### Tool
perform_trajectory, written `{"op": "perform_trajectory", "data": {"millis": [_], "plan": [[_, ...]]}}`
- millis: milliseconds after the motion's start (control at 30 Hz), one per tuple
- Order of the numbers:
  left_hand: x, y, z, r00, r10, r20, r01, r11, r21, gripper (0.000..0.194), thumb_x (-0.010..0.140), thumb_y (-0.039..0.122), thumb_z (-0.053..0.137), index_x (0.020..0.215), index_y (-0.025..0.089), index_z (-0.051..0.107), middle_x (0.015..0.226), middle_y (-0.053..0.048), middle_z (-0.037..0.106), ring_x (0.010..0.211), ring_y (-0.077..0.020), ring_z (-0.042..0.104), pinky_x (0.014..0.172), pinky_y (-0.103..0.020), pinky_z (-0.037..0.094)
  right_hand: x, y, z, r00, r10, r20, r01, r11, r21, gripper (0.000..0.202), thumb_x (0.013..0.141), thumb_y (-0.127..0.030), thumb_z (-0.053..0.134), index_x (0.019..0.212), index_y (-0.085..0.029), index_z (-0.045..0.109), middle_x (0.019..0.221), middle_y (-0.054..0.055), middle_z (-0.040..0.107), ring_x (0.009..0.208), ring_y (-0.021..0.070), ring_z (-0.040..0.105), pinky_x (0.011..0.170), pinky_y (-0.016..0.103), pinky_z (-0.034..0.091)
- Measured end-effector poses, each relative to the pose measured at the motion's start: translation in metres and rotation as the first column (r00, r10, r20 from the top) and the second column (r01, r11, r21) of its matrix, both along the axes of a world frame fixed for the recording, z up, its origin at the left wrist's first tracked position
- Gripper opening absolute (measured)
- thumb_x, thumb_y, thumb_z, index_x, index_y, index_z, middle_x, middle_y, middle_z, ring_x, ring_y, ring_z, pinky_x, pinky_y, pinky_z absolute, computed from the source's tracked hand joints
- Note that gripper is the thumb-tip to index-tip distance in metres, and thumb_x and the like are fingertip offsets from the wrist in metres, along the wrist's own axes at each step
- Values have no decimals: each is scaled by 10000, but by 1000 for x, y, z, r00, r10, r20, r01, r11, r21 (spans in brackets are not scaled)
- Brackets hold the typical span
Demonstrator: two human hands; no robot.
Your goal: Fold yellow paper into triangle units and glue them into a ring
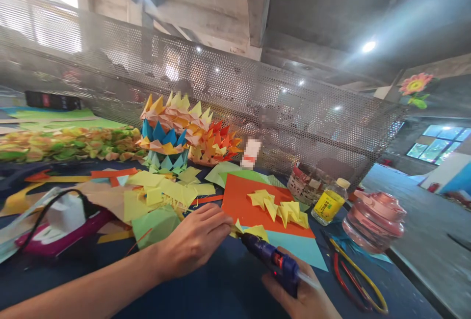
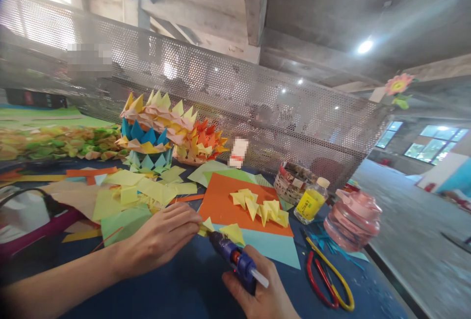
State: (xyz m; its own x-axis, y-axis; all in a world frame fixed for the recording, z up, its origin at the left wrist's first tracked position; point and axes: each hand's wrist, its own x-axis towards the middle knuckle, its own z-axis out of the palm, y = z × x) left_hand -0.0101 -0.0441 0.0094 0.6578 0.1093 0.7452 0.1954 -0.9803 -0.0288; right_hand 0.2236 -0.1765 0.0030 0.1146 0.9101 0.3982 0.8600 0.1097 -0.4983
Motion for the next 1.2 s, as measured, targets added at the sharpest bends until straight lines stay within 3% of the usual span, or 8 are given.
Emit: {"op": "perform_trajectory", "data": {"millis": [233, 600, 800, 900, 1000, 1100, 1200], "plan": [[-2, 1, -1, 1000, -18, 18, 18, 1000, -15, 145, 901, 54, 428, 886, 136, 547, 936, -61, 607, 850, -173, 544, 784, -310, 425, 4, 0, -1, 1000, -6, 4, 6, 1000, 24, 351, 691, -468, 687, 929, -211, 707, 928, 62, 717, 846, 249, 672, 725, 266, 567], [-3, 4, 1, 1000, -3, 27, 4, 1000, -31, 156, 912, 69, 419, 879, 137, 555, 937, -52, 605, 836, -165, 544, 777, -318, 421, 3, 1, 2, 997, 39, 73, -40, 999, 9, 241, 741, -432, 631, 851, -224, 681, 779, 34, 699, 699, 219, 667, 600, 247, 559], [-6, 6, 2, 999, 3, 53, -1, 999, -48, 152, 914, 81, 427, 893, 140, 566, 947, -59, 608, 838, -163, 542, 781, -317, 423, 4, 3, 4, 988, 61, 145, -68, 997, 46, 238, 786, -455, 595, 802, -221, 634, 769, 31, 672, 682, 192, 646, 632, 246, 541], [-6, 8, 2, 995, 16, 97, -6, 995, -104, 145, 917, 100, 436, 885, 149, 569, 951, -58, 611, 850, -162, 541, 792, -311, 424, 0, 3, 18, 981, 78, 180, -86, 996, 36, 257, 835, -457, 536, 730, -227, 583, 689, 7, 622, 613, 166, 610, 597, 241, 514], [-5, 11, 1, 987, 38, 153, -7, 980, -197, 140, 915, 126, 451, 853, 163, 571, 900, -45, 614, 849, -159, 553, 793, -303, 425, 3, -1, 34, 971, 62, 230, -74, 996, 46, 224, 828, -451, 546, 787, -232, 570, 740, 10, 620, 649, 166, 609, 601, 237, 503], [-4, 16, 0, 977, 63, 204, 7, 945, -326, 137, 899, 156, 486, 791, 173, 570, 845, -27, 606, 827, -148, 565, 767, -278, 432, 19, -9, 42, 946, 39, 321, -47, 999, 17, 200, 802, -420, 584, 853, -227, 563, 809, 21, 620, 687, 157, 615, 620, 223, 504], [-3, 21, 0, 962, 122, 245, 6, 886, -464, 136, 870, 179, 529, 739, 173, 564, 807, -18, 596, 784, -139, 571, 720, -256, 441, 47, -23, 41, 915, -89, 394, 74, 996, 52, 196, 785, -399, 589, 873, -226, 566, 849, 31, 614, 701, 157, 621, 620, 227, 505]]}}
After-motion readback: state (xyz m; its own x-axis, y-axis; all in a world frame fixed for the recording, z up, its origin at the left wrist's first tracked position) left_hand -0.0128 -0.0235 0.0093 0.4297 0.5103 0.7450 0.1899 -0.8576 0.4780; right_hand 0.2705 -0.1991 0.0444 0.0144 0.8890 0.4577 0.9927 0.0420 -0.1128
